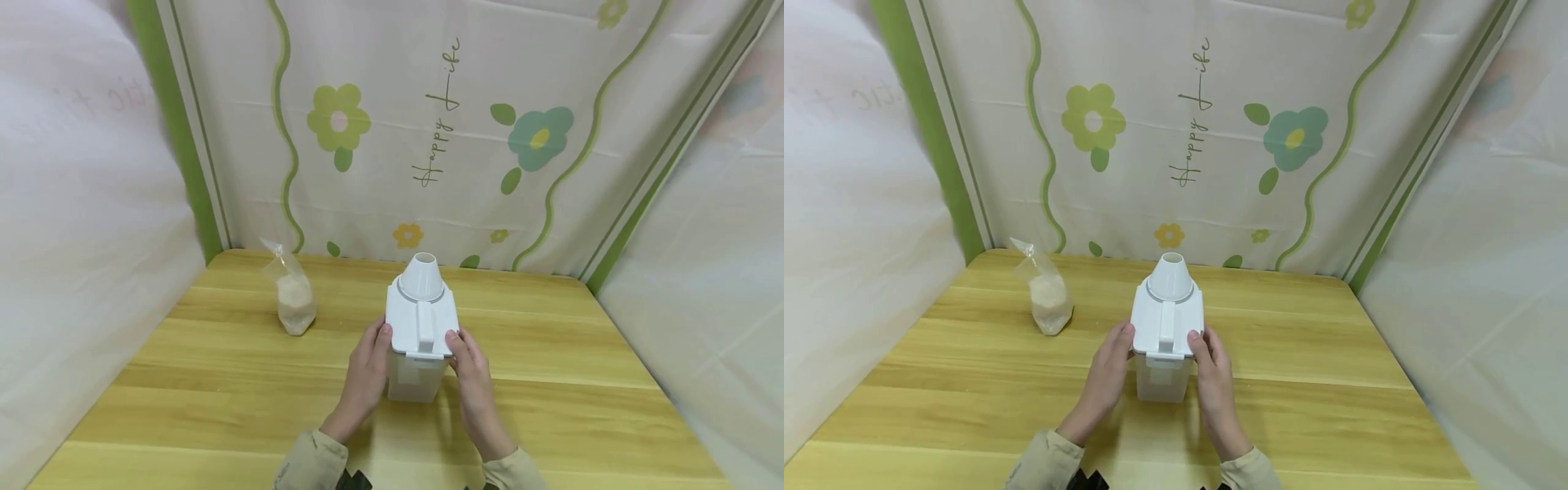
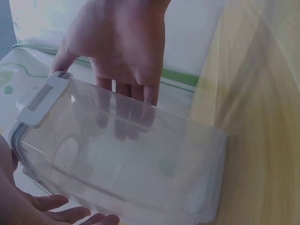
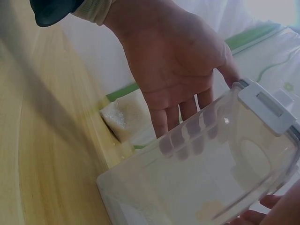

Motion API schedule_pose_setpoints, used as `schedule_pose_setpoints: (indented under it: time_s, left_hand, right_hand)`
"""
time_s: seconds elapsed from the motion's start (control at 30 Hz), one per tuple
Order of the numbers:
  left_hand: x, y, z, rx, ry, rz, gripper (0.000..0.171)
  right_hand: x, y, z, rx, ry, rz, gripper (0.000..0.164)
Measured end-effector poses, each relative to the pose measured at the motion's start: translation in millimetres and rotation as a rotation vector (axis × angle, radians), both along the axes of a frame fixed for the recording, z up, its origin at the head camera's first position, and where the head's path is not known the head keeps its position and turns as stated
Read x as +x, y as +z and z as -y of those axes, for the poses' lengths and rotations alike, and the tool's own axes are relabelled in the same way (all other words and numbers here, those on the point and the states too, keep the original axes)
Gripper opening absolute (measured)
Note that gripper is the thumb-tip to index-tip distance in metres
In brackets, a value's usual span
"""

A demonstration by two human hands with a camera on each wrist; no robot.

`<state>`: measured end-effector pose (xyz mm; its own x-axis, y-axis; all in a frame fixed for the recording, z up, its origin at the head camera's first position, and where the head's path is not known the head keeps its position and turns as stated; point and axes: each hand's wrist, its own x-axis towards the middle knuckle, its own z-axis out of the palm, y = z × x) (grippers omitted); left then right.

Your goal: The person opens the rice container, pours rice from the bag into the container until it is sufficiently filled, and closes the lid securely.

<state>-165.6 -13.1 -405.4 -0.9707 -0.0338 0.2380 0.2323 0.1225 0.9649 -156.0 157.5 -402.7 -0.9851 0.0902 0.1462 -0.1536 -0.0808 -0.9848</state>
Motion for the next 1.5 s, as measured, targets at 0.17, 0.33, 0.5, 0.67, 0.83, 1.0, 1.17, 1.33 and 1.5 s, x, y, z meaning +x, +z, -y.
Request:
schedule_pose_setpoints:
  time_s: [0.17, 0.33, 0.5, 0.67, 0.83, 1.0, 1.17, 1.33, 1.5]
  left_hand:
    - [-3.1, 5.7, 2.6, 0.015, 0.029, 0.059, 0.061]
    - [-6.7, 11.4, 4.9, 0.103, 0.015, 0.118, 0.057]
    - [-9.7, 17.0, 7.6, 0.190, 0.001, 0.184, 0.054]
    - [-13.0, 23.2, 13.1, 0.249, -0.034, 0.238, 0.052]
    - [-18.1, 28.2, 22.4, 0.278, -0.120, 0.299, 0.050]
    - [-24.4, 30.3, 31.1, 0.357, -0.212, 0.359, 0.052]
    - [-28.2, 28.8, 36.5, 0.435, -0.249, 0.415, 0.048]
    - [-29.4, 26.7, 39.3, 0.464, -0.263, 0.457, 0.040]
    - [-28.9, 27.6, 40.5, 0.476, -0.268, 0.485, 0.038]
  right_hand:
    - [0.2, 0.5, 0.1, -0.001, -0.007, 0.000, 0.044]
    - [0.3, 0.2, 0.1, -0.002, -0.013, -0.005, 0.043]
    - [0.7, -0.7, 0.1, 0.007, -0.021, -0.009, 0.043]
    - [0.0, -1.7, 0.2, 0.012, -0.021, -0.020, 0.044]
    - [-0.3, -1.9, -0.1, 0.019, -0.026, -0.024, 0.043]
    - [-0.3, -1.6, -0.2, 0.021, -0.027, -0.023, 0.044]
    - [0.3, -1.2, 0.1, 0.019, -0.031, -0.011, 0.046]
    - [2.0, -1.4, 0.3, 0.021, -0.029, -0.007, 0.045]
    - [3.0, -1.3, 0.5, 0.024, -0.026, -0.018, 0.044]
